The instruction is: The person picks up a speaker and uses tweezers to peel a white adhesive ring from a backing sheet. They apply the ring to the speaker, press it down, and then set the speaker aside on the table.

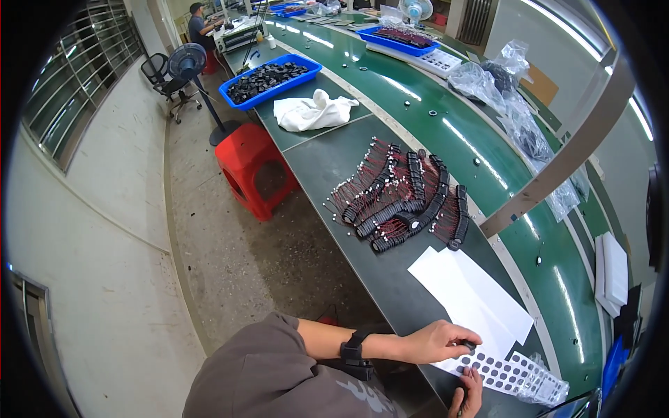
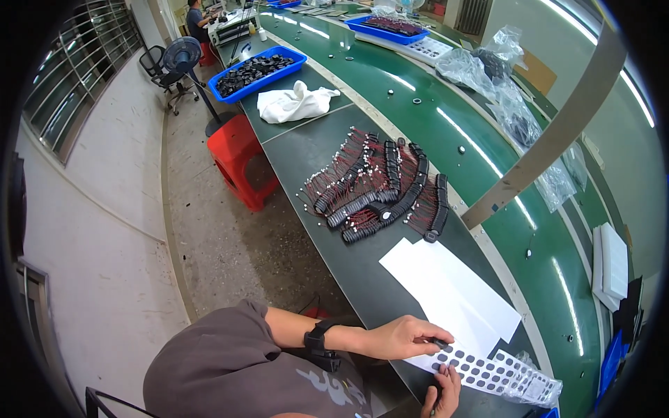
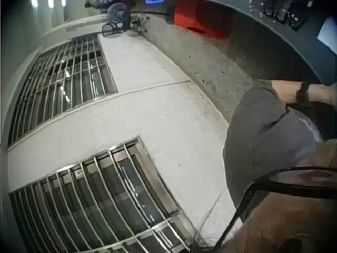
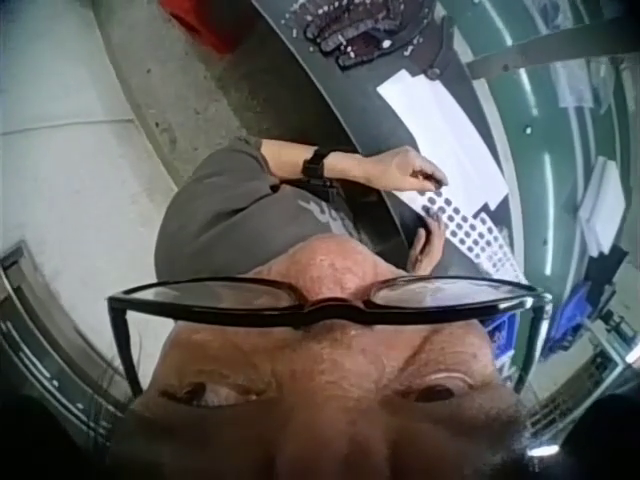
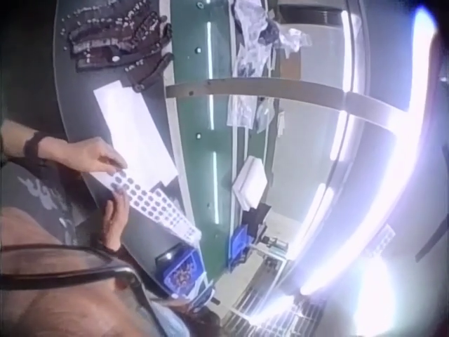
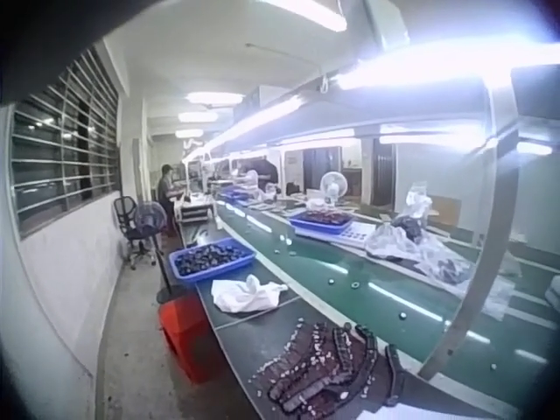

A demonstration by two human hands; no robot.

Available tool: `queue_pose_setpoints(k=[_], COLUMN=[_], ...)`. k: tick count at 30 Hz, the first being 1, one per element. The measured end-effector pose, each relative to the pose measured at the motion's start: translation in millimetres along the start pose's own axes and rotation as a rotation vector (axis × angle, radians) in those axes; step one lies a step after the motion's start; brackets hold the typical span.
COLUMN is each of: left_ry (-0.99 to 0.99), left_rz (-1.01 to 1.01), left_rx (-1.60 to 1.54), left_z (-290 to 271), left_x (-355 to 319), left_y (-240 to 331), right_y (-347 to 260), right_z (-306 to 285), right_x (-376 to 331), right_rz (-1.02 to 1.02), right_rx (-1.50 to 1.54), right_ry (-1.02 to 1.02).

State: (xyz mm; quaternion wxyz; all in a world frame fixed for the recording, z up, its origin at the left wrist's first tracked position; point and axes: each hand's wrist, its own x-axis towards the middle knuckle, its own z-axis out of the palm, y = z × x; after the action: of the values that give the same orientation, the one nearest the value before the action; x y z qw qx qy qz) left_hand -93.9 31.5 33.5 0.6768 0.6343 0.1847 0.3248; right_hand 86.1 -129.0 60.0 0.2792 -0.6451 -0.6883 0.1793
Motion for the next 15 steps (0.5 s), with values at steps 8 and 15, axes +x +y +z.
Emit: queue_pose_setpoints(k=[8, 15], left_ry=[0.021, 0.120], left_rz=[-0.105, -0.206], left_rx=[0.051, -0.121], left_z=[-6.4, -12.0], left_x=[-4.0, -1.3], left_y=[-16.6, -16.3], right_y=[1.5, 25.0], right_z=[47.0, 18.9], right_x=[0.6, 10.0], right_rz=[0.219, 0.538], right_rx=[0.017, 0.636], right_ry=[0.231, 0.476])
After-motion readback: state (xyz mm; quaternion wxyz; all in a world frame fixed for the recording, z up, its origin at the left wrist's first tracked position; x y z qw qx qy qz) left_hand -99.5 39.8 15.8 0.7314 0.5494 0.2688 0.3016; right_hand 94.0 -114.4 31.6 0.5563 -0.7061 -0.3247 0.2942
